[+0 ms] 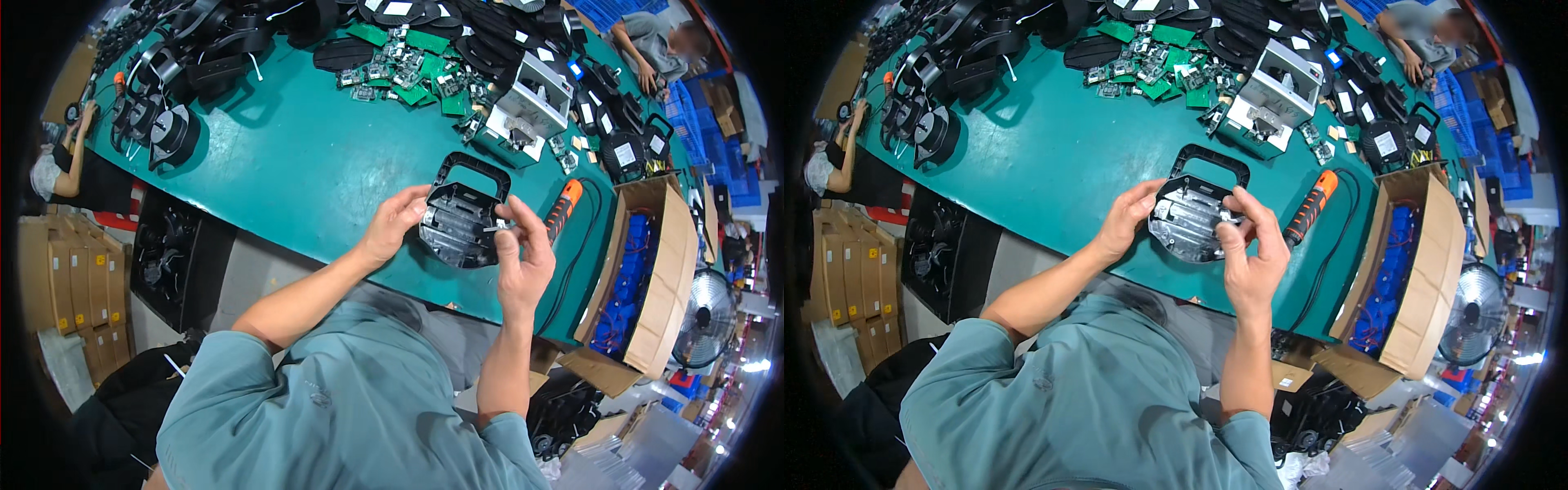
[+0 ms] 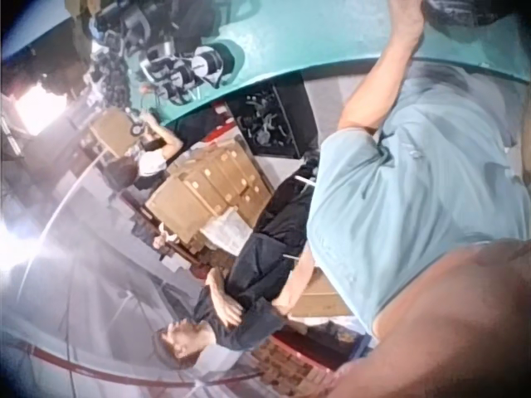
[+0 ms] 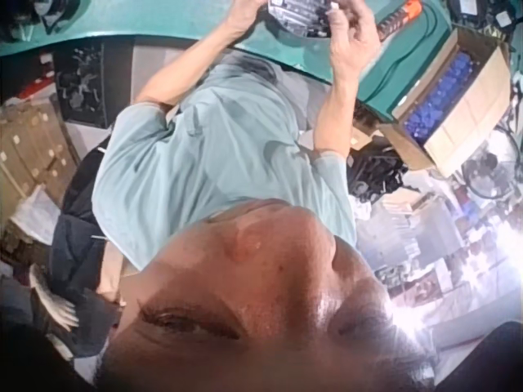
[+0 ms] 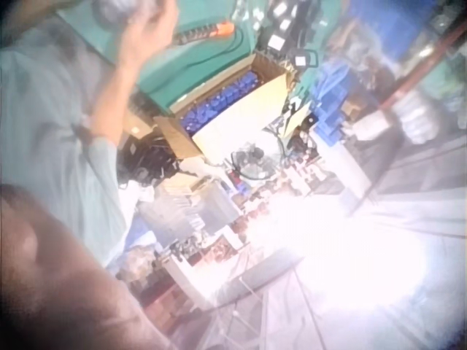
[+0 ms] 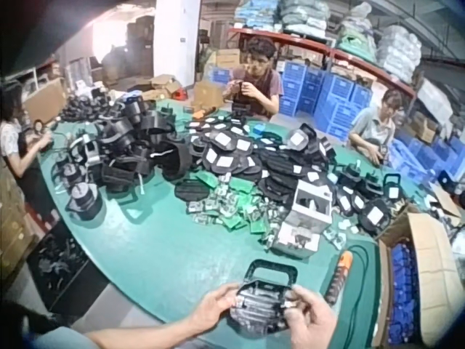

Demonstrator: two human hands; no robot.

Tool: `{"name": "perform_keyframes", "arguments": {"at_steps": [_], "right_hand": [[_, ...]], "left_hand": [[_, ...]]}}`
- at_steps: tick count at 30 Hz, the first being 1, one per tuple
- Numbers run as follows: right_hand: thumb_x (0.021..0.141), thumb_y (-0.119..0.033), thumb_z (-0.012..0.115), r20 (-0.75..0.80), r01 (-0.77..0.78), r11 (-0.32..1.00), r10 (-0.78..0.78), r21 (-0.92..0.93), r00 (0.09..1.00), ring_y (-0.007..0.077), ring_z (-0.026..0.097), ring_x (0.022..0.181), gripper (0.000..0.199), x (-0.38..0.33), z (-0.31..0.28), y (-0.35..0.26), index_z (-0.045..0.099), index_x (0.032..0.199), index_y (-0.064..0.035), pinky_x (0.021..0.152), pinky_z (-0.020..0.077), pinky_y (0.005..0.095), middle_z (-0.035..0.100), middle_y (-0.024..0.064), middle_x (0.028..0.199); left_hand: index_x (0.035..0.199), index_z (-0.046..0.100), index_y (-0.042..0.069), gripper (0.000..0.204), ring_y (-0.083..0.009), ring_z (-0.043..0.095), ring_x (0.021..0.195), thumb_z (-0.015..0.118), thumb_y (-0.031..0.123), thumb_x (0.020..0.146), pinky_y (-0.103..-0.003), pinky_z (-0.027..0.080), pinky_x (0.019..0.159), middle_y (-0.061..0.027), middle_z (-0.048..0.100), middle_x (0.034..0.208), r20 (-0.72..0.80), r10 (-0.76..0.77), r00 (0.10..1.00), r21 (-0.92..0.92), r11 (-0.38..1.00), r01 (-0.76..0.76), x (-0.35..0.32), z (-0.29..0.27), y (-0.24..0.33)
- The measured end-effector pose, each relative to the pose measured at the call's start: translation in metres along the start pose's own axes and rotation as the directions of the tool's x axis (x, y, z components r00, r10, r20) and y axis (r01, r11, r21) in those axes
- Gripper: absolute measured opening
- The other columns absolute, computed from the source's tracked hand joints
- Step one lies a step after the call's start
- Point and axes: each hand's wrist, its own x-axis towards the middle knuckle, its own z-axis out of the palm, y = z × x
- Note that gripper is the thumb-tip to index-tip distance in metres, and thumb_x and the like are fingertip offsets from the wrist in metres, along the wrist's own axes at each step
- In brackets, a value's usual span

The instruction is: Assembling electronic components and battery into a portable LED lamp housing and securing with a power screwdriver.

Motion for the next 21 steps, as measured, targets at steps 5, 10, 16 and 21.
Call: {"name": "perform_keyframes", "arguments": {"at_steps": [5,10,16,21], "right_hand": [[0.092,-0.014,0.086,0.099,0.186,0.940,-0.165,-0.285,0.981,0.0133,0.058,0.073,0.037,0.004,0.000,0.000,0.078,0.128,-0.0074,0.068,0.0497,0.0277,0.079,0.0062,0.101],[0.099,-0.008,0.078,-0.008,-0.008,0.995,0.008,-0.098,1.000,0.0137,0.071,0.090,0.028,0.006,0.000,0.000,0.078,0.127,-0.0032,0.079,0.0566,0.0285,0.079,0.0087,0.099],[0.104,-0.010,0.074,0.039,-0.166,0.984,0.164,0.069,0.986,0.0109,0.070,0.094,0.027,0.001,-0.002,-0.006,0.077,0.129,-0.0007,0.083,0.0539,0.0244,0.078,0.0063,0.101],[0.098,-0.009,0.081,-0.024,-0.234,0.954,0.243,0.187,0.970,0.0082,0.068,0.090,0.024,-0.004,-0.001,-0.005,0.079,0.121,-0.0010,0.080,0.0523,0.0228,0.077,0.0025,0.098]], "left_hand": [[0.151,0.055,-0.006,0.059,-0.0228,0.058,0.138,0.053,0.039,0.111,-0.038,0.044,0.118,-0.0176,0.060,0.152,0.102,0.031,0.994,0.033,0.999,-0.034,0.020,-0.023,0.012],[0.135,0.073,0.014,0.040,-0.0301,0.062,0.123,0.078,0.019,0.095,-0.041,0.052,0.105,-0.0099,0.067,0.130,-0.022,0.498,0.867,0.904,0.380,-0.196,0.111,-0.061,0.046],[0.119,0.080,0.017,0.032,-0.0298,0.061,0.111,0.086,0.021,0.088,-0.044,0.056,0.094,-0.0054,0.065,0.116,0.208,0.595,0.776,0.976,-0.074,-0.204,0.174,-0.098,0.062],[0.107,0.083,0.016,0.016,-0.0278,0.064,0.109,0.082,0.019,0.091,-0.043,0.055,0.094,-0.0022,0.070,0.113,0.217,0.683,0.697,0.963,-0.034,-0.266,0.178,-0.106,0.061]]}}
